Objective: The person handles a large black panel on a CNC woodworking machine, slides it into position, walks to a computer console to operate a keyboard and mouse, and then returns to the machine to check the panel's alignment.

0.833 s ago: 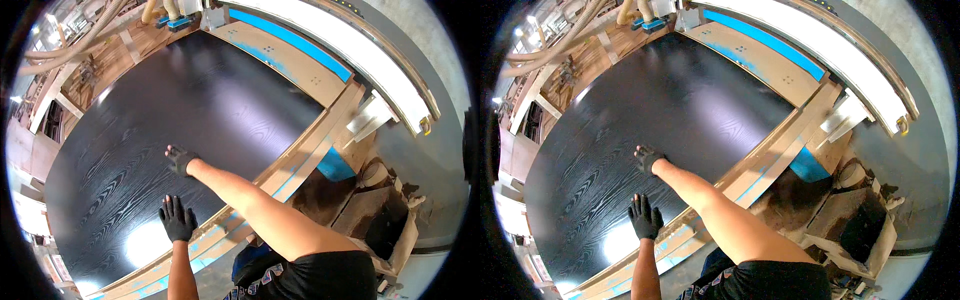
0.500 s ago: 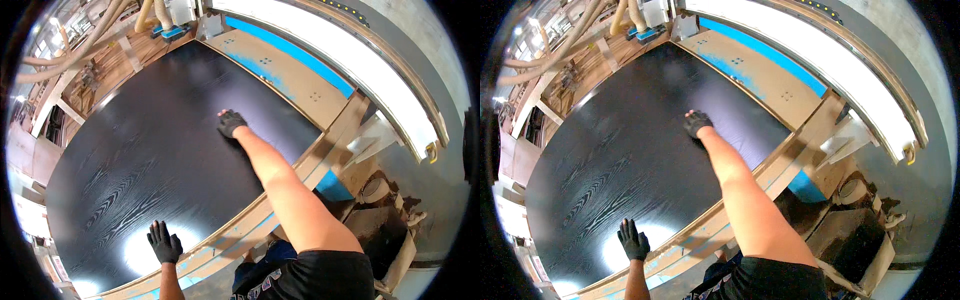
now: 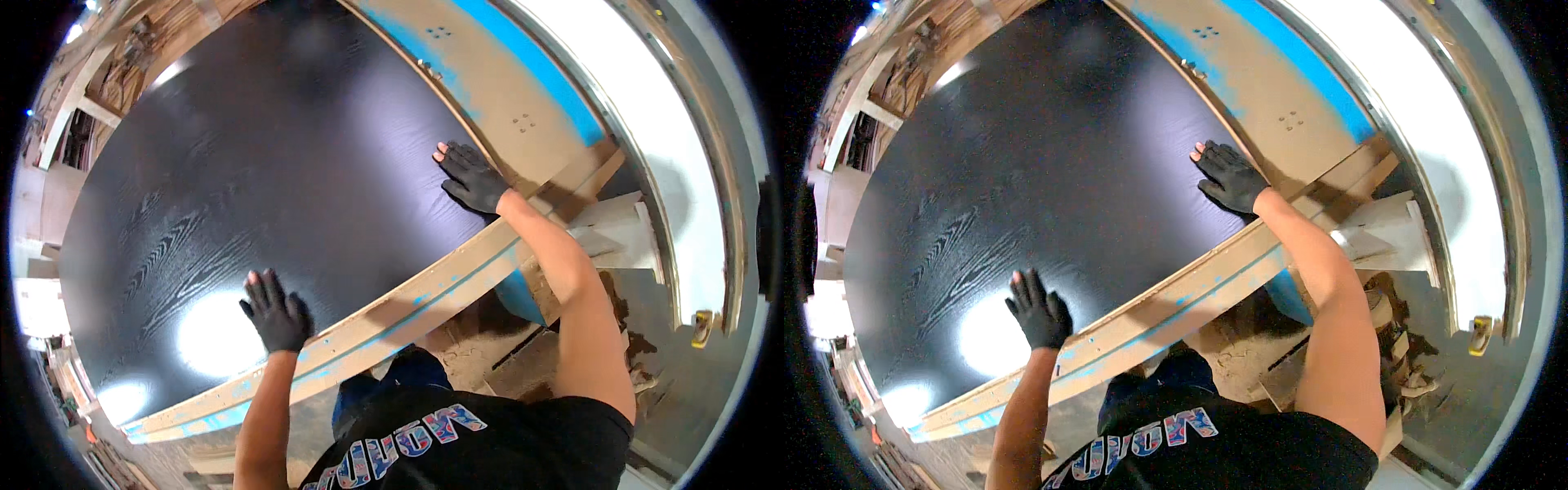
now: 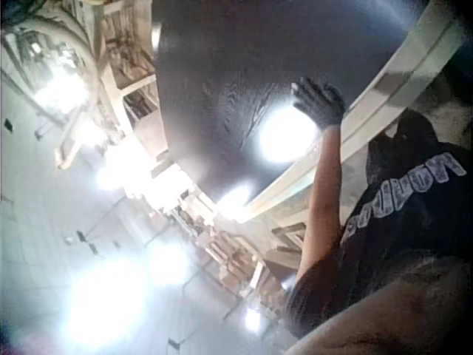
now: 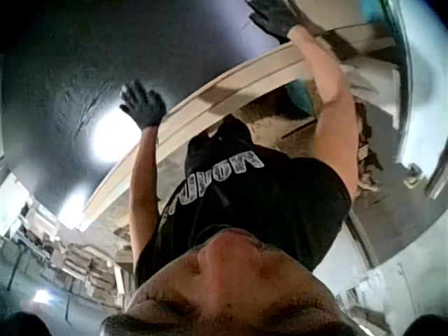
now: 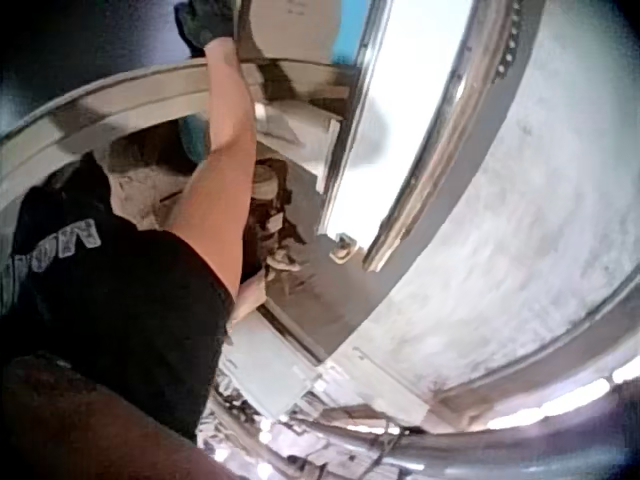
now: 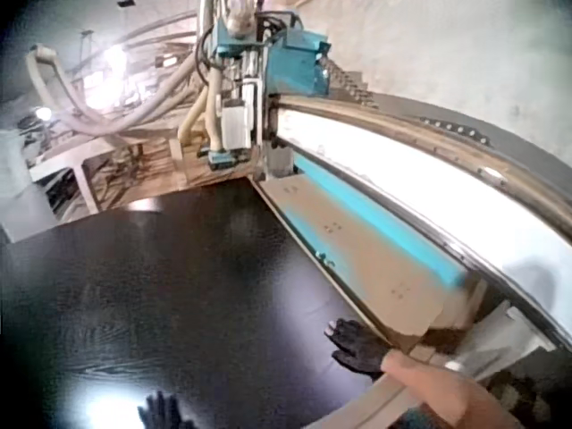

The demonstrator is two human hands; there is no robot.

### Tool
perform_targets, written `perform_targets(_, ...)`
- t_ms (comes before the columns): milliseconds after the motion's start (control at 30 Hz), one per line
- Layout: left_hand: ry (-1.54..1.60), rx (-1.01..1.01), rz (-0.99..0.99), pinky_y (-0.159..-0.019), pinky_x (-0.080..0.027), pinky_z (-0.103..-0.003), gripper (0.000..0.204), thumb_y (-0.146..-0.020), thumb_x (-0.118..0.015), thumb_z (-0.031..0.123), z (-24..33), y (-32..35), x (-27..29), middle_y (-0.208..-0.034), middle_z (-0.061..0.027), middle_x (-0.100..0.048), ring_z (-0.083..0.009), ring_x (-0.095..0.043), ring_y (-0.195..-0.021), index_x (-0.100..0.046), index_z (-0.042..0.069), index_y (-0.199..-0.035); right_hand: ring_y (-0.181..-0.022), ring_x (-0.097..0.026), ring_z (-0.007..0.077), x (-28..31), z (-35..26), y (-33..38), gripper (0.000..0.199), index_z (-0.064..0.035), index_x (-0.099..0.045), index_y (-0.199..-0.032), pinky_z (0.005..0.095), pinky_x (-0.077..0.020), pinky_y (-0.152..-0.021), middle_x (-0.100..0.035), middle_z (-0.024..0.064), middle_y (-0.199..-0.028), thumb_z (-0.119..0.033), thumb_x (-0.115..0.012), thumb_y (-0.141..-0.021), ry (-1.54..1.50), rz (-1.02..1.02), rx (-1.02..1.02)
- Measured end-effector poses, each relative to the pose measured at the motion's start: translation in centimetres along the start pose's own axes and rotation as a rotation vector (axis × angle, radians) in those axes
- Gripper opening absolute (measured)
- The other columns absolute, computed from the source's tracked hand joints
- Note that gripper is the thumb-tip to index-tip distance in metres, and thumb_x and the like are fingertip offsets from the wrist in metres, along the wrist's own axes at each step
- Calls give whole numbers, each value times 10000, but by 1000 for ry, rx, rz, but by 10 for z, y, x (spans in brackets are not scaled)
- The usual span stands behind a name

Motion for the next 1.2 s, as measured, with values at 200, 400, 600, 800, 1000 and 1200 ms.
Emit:
perform_targets(200,136,-216,47,-1131,-64,-610,595,-927,-444,295,154,-37,10,-1539,-245,-208,-416,-165,-1434,-329,74,-1467,-1340,-400,317,10,-12,1,483,-84,-485,-1357,444,-282,-1130,-433,143,-1448,-266,-532,-912,89,151,0)
perform_targets(400,123,-406,57,-1124,-116,-627,596,-942,-415,389,245,-56,0,-1543,-202,-226,-360,-189,-1440,-338,118,-1468,-1355,-380,314,-10,-2,4,497,-93,-482,-1365,452,-272,-1129,-418,145,-1460,-267,-524,-901,101,204,-13)
perform_targets(600,87,-416,68,-1129,-137,-608,606,-942,-428,397,240,-58,-1,-1541,-205,-234,-358,-211,-1434,-336,105,-1465,-1399,-296,335,53,-39,-28,671,-129,-347,-1460,472,-214,-1154,-294,143,-1533,-331,-583,-865,158,320,-48)
perform_targets(800,148,-490,112,-1143,-157,-561,586,-941,-460,384,234,-51,-7,-1534,-186,-268,-343,-229,-1433,-376,97,-1444,-1385,-313,353,-18,-52,13,672,-106,-347,-1458,523,-199,-1142,-320,179,-1513,-437,-519,-899,178,272,-328)
perform_targets(1000,147,-497,40,-1164,-137,-503,594,-941,-511,371,142,-19,2,-1544,-152,-274,-344,-223,-1436,-372,106,-1454,-1417,-256,338,-24,-55,8,694,-116,-344,-1460,533,-172,-1145,-298,160,-1528,-483,-508,-894,158,189,-372)
perform_targets(1200,147,20,-3,-1167,-92,-500,608,-956,-475,405,-62,54,-14,-1562,-137,-243,-309,-181,-1456,-333,136,-1482,-1406,-273,357,-24,5,34,675,-84,-389,-1414,525,-190,-1142,-343,176,-1494,-482,-511,-882,104,358,-309)
Point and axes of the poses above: each hand's wrist, its own y-axis away from the middle knuckle, its own x-axis out of the back of the hand, z = x × y, the point moved 3 cm from there along -y, towards the middle knuckle
